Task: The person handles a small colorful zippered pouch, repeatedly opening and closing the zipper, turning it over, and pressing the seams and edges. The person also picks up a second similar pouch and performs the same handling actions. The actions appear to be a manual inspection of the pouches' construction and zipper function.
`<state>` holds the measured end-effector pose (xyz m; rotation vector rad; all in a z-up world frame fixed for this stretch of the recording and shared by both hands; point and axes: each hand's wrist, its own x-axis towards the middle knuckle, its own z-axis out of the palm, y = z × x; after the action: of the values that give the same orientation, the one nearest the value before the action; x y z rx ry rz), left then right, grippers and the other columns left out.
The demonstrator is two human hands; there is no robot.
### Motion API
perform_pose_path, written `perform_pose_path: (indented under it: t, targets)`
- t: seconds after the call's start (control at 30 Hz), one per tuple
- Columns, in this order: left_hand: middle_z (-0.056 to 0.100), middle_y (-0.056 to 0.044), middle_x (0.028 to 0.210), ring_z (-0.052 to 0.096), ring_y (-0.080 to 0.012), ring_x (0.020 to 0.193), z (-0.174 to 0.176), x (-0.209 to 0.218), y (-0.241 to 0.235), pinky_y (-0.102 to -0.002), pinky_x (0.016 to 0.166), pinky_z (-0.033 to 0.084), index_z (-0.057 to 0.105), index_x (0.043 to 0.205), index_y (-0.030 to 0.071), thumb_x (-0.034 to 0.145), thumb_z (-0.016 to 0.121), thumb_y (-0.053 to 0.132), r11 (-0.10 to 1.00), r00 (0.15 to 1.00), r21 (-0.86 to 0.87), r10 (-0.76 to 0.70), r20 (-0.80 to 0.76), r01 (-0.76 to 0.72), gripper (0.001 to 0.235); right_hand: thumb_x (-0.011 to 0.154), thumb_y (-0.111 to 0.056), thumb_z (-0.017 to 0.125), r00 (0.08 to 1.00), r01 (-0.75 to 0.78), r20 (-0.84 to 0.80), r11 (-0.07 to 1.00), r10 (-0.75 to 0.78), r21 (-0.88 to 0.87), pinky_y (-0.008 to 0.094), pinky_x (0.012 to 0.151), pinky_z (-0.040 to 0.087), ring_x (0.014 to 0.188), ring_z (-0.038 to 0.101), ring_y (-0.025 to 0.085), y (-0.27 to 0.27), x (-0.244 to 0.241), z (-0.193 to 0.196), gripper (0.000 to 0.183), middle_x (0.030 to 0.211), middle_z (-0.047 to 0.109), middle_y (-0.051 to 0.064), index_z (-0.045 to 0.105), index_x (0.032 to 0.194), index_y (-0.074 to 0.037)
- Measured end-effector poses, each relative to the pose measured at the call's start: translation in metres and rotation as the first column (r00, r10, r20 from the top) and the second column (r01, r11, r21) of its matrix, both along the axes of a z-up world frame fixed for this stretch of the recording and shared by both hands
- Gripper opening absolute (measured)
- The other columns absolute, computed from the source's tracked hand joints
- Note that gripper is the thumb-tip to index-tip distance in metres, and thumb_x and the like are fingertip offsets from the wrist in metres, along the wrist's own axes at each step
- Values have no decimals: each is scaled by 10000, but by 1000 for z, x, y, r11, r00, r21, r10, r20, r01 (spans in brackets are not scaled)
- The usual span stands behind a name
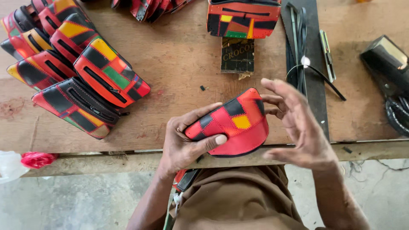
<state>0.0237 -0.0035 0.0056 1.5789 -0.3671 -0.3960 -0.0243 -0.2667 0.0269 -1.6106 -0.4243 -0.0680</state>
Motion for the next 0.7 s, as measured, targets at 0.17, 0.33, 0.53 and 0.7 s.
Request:
perform_pose_path:
  t: [0.17,0.33,0.53,0.7]
  targets:
    - [701,-122,1237,674,-130,1140,7,-2,-11,-306,1008,566,507,1434,-4,764,901,57,964,994,-261,25,-110,-53,780,732,-297,875,954,270,268,774,-134,-572,478,1256,369,1541,371,323,10,-2,-5,1097,1638,362,189,239,1597,-68]
    - [737,-105,1238,675,-204,1147,23,1,4,-353,1048,566,617,1373,15,767,867,18,995,977,43,85,196,-95,655,684,-483,849,969,235,207,759,-134,-607,446,1152,451,1486,419,357,16,1,8,1112,1619,386,216,349,1572,-37]
    - [664,-151,1320,599,-341,1252,39,-5,-11,-433,1091,483,509,1479,-32,682,847,63,930,848,349,-89,523,-117,870,824,-331,851,968,209,226,860,-113,-466,366,1092,570,1318,643,249,40,11,-6,683,1436,633,114,595,1406,-83]
    - [603,-205,1452,571,-345,1379,44,-1,9,-430,1121,481,614,1353,-25,827,855,185,969,889,247,-93,448,-23,616,800,-236,853,978,188,170,864,-120,-468,378,1039,552,1221,684,265,27,14,6,524,1301,694,109,663,1256,-59]
